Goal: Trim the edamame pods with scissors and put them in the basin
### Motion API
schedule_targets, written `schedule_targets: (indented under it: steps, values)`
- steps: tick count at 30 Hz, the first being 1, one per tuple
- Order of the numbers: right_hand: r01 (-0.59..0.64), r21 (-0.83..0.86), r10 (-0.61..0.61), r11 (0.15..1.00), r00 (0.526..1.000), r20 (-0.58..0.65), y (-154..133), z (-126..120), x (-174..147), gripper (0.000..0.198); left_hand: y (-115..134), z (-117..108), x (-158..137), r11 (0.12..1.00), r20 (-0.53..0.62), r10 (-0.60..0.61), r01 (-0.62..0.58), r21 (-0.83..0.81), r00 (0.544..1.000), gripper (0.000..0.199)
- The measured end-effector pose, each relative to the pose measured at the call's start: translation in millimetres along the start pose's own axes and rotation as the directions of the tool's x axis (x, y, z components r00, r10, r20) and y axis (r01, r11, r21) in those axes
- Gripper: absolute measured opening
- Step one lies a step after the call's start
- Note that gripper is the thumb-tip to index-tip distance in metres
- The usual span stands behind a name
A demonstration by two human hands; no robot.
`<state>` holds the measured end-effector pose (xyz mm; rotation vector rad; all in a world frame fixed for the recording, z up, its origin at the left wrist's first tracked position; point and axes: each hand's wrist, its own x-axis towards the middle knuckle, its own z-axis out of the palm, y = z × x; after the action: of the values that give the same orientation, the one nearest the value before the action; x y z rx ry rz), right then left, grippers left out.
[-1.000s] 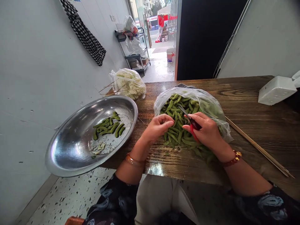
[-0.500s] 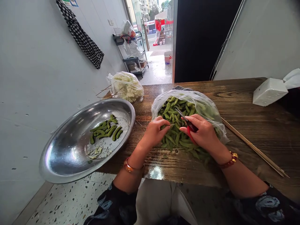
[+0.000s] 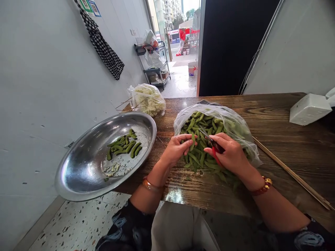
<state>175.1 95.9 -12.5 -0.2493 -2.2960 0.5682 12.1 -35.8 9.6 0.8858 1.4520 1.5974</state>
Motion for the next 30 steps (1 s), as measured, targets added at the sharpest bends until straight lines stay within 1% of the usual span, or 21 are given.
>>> schedule_targets:
  steps: [2, 6, 9, 11, 15, 17, 19, 22, 26, 30]
  values:
    - [0.002, -0.002, -0.002, 1.000, 1.000, 0.025, 1, 1, -1, 0.035, -1, 0, 0, 1.000, -0.026, 0.011, -0.011, 0.003, 1.000, 0.038]
    - [0.015, 0.013, -0.016, 1.000, 0.999, 0.041, 1, 2, -2, 0.038, -3, 0, 0, 0.998, -0.116, 0.062, -0.061, 0.015, 0.991, 0.032]
    - [0.002, -0.001, -0.002, 1.000, 0.997, 0.077, -1, 2, -2, 0.039, -4, -1, 0, 0.996, -0.131, 0.076, -0.069, 0.054, 0.988, 0.029]
    - [-0.011, -0.017, 0.013, 1.000, 0.994, 0.109, -3, 2, -2, 0.040, -4, 0, 1, 0.988, -0.107, 0.107, -0.093, 0.125, 0.988, 0.026]
    - [-0.017, -0.010, 0.018, 1.000, 0.989, 0.148, -6, 2, -1, 0.039, -6, 4, 1, 0.920, 0.019, 0.243, -0.236, 0.312, 0.970, 0.017]
    - [-0.015, 0.006, 0.014, 1.000, 0.989, 0.150, -6, 2, -1, 0.040, -7, 7, 1, 0.893, 0.073, 0.268, -0.276, 0.356, 0.961, 0.015]
    - [-0.004, 0.024, 0.000, 1.000, 0.989, 0.149, -6, 3, -2, 0.041, -8, 8, 0, 0.880, 0.100, 0.282, -0.299, 0.368, 0.954, 0.013]
    - [0.012, 0.045, -0.018, 0.999, 0.990, 0.143, -5, 3, -2, 0.041, -8, 10, -1, 0.868, 0.123, 0.296, -0.321, 0.380, 0.947, 0.013]
    - [0.006, 0.039, -0.011, 0.999, 0.991, 0.135, -3, 4, -4, 0.037, -5, 10, -2, 0.855, 0.139, 0.279, -0.311, 0.414, 0.950, 0.016]
    - [0.013, 0.011, -0.015, 1.000, 0.990, 0.142, -2, 3, -4, 0.036, -2, 9, -2, 0.871, 0.126, 0.259, -0.288, 0.399, 0.958, 0.016]
